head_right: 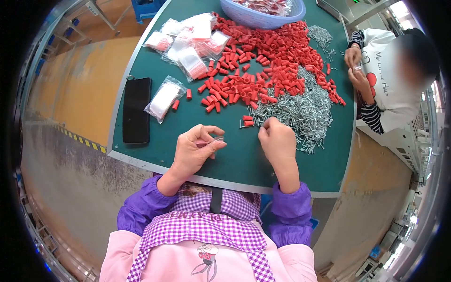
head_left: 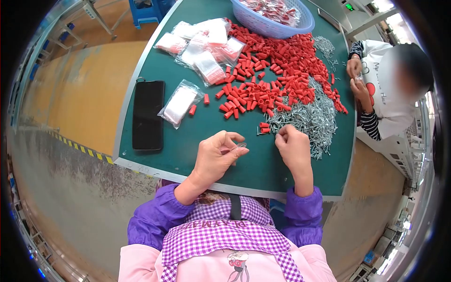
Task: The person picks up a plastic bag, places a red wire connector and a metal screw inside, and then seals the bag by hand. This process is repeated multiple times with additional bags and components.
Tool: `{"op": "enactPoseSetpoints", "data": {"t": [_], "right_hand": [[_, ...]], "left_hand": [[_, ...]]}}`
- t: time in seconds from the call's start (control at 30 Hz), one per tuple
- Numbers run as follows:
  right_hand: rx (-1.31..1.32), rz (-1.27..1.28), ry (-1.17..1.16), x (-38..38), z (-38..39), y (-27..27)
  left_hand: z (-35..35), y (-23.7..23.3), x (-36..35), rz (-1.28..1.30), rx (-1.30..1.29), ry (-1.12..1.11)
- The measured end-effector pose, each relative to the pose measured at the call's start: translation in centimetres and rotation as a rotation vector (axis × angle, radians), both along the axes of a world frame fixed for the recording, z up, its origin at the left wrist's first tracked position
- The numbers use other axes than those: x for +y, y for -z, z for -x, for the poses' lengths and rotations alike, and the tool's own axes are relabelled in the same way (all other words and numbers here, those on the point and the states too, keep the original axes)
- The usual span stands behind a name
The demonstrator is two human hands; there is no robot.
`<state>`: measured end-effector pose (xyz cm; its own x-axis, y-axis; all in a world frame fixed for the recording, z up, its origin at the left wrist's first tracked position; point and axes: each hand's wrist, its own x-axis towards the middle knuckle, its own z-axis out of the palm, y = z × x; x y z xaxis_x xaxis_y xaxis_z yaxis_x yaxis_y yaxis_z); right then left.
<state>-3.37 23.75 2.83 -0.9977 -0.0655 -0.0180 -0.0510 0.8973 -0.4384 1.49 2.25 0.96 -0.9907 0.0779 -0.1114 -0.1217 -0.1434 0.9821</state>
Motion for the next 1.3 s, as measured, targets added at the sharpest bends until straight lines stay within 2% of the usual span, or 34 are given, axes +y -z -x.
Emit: {"op": "enactPoseSetpoints", "data": {"t": [0.07,0.13,0.23,0.33,0.47,0.63,0.73,0.8,0.83,0.93,1.03,1.13,1.3], "right_hand": [[-0.041,0.169,0.112,-0.4,-0.4,-0.6],[-0.069,0.473,0.147,-0.4,-1.0,-0.2],[-0.186,0.872,0.182,-1.5,-2.0,-1.7],[-0.15,1.033,0.07,-2.9,-2.9,-1.9],[-0.192,1.128,-0.072,-4.4,-3.6,-1.8],[-0.266,1.068,-0.088,-5.6,-3.7,-1.0],[-0.187,0.933,-0.11,-4.9,-3.9,-1.2],[-0.017,0.935,0.084,-4.1,-3.4,-0.5],[0.062,0.836,0.106,-3.4,-2.7,-0.6],[0.203,0.342,-0.118,-2.2,-1.3,-1.6],[0.387,0.062,-0.448,-2.0,-0.2,-0.7],[0.307,-0.128,-0.589,-1.7,0.9,-0.7],[0.239,-0.23,-0.625,-2.4,2.2,-1.1]], "left_hand": [[0.0,-0.4,-0.4,-0.054,-0.101,0.024],[0.0,-0.1,-0.4,-0.093,-0.153,0.062],[0.1,0.0,0.2,0.044,0.025,-0.017],[0.2,-0.2,0.0,0.036,-0.039,0.074],[0.1,0.5,0.3,0.081,0.041,0.048],[0.1,0.9,0.8,0.076,0.111,-0.019],[0.2,0.1,0.0,0.231,0.113,0.038],[0.2,-0.6,-0.1,0.279,0.151,0.011],[0.2,-0.8,-0.1,0.3,0.172,-0.001],[0.2,-0.8,0.0,0.304,0.165,0.002],[0.4,-1.1,0.1,0.287,0.129,0.025],[0.3,-0.7,0.1,0.258,0.133,0.007],[0.3,-0.8,-0.5,0.265,0.12,-0.004]]}}
